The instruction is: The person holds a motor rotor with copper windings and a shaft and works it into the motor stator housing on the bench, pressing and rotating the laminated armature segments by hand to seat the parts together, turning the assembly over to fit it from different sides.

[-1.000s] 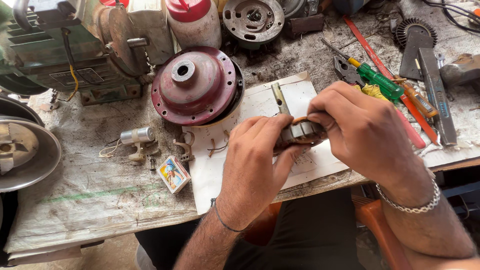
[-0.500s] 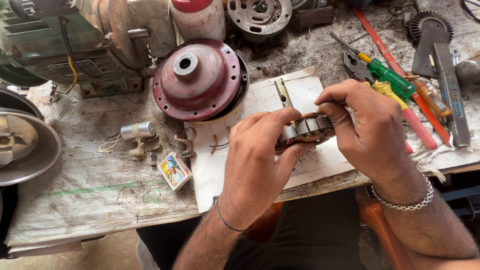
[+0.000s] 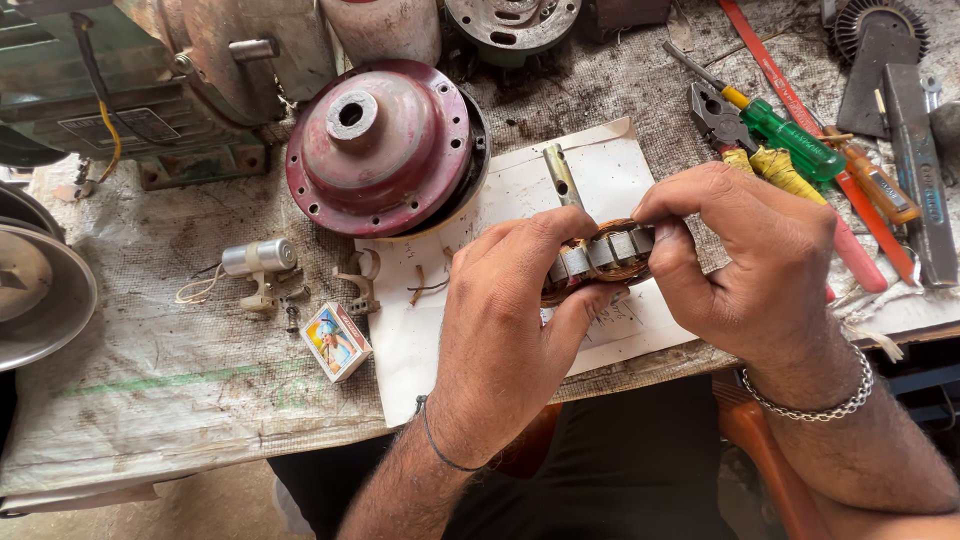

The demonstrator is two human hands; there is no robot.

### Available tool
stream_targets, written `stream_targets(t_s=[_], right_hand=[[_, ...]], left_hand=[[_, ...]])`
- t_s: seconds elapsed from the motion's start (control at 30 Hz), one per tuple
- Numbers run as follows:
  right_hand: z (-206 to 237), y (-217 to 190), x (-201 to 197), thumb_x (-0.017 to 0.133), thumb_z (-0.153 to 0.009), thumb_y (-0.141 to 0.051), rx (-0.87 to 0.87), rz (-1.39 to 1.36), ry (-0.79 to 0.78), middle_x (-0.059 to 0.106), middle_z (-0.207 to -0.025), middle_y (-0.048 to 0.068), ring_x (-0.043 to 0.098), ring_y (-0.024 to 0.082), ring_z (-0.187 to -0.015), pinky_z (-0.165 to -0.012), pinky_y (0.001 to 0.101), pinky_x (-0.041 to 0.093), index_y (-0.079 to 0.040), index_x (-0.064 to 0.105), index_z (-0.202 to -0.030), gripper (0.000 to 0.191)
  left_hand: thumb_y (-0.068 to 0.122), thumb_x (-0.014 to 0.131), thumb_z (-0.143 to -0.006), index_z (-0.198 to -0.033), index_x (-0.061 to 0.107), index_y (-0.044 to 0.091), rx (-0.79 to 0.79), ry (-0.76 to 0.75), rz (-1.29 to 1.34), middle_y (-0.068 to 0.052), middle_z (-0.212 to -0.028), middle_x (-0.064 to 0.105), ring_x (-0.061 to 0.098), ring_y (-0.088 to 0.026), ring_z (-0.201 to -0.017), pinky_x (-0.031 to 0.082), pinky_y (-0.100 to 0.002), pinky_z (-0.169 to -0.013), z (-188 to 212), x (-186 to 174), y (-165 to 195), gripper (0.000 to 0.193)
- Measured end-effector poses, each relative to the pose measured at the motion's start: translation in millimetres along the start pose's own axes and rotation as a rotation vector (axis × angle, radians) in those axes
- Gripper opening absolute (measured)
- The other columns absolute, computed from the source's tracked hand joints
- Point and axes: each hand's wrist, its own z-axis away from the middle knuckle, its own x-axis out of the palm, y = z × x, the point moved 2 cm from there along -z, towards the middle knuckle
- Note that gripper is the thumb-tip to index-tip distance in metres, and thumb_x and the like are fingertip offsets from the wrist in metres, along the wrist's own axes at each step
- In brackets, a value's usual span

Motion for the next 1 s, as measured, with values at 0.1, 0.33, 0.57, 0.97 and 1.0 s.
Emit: stream_targets(t_s=[0.1,0.33,0.57,0.97,1.0], right_hand=[[-2.0,-2.2,-0.3,0.062,-0.093,0.000,-0.010,0.010,-0.001,0.071,-0.092,0.011,0.071,0.024,-0.082,-0.075,0.0335,0.057,0.000,0.066,-0.096,0.005],[-2.5,-2.8,-1.4,0.063,-0.092,0.000,0.012,-0.001,0.001,0.071,-0.092,0.012,0.072,0.024,-0.081,-0.074,0.0336,0.057,0.001,0.067,-0.098,0.008],[-4.5,-3.3,-1.3,0.063,-0.092,0.001,-0.032,0.012,-0.001,0.071,-0.092,0.013,0.073,0.025,-0.083,-0.074,0.0345,0.057,0.000,0.067,-0.098,0.007],[-5.8,-3.0,-1.2,0.064,-0.091,0.003,-0.066,0.005,0.009,0.071,-0.089,0.013,0.073,0.025,-0.081,-0.072,0.0341,0.058,0.000,0.066,-0.096,0.007],[-5.9,-2.7,-1.5,0.064,-0.090,0.003,-0.068,0.007,0.009,0.071,-0.089,0.013,0.073,0.025,-0.081,-0.071,0.0337,0.058,0.000,0.066,-0.096,0.007]], left_hand=[[0.013,0.084,-0.083,-0.120,0.062,0.011,0.006,0.002,-0.005,-0.005,-0.104,0.071,0.068,-0.027,-0.102,0.049,-0.043,-0.096,-0.7,-0.2,0.8,0.044],[0.013,0.084,-0.085,-0.124,0.062,0.012,0.030,-0.022,-0.006,-0.004,-0.106,0.071,0.067,-0.027,-0.108,0.048,-0.043,-0.097,-2.2,-1.9,2.5,0.045],[0.013,0.083,-0.086,-0.131,0.062,0.015,0.050,-0.050,-0.039,-0.005,-0.109,0.069,0.065,-0.027,-0.112,0.049,-0.043,-0.098,-2.9,-0.9,2.7,0.050],[0.012,0.081,-0.087,-0.131,0.062,0.016,0.057,-0.058,-0.036,-0.006,-0.111,0.067,0.064,-0.029,-0.109,0.049,-0.044,-0.096,-2.0,-0.6,1.4,0.049],[0.012,0.081,-0.087,-0.131,0.062,0.016,0.059,-0.058,-0.036,-0.006,-0.112,0.067,0.064,-0.029,-0.110,0.049,-0.043,-0.096,-2.5,-0.5,1.5,0.048]])
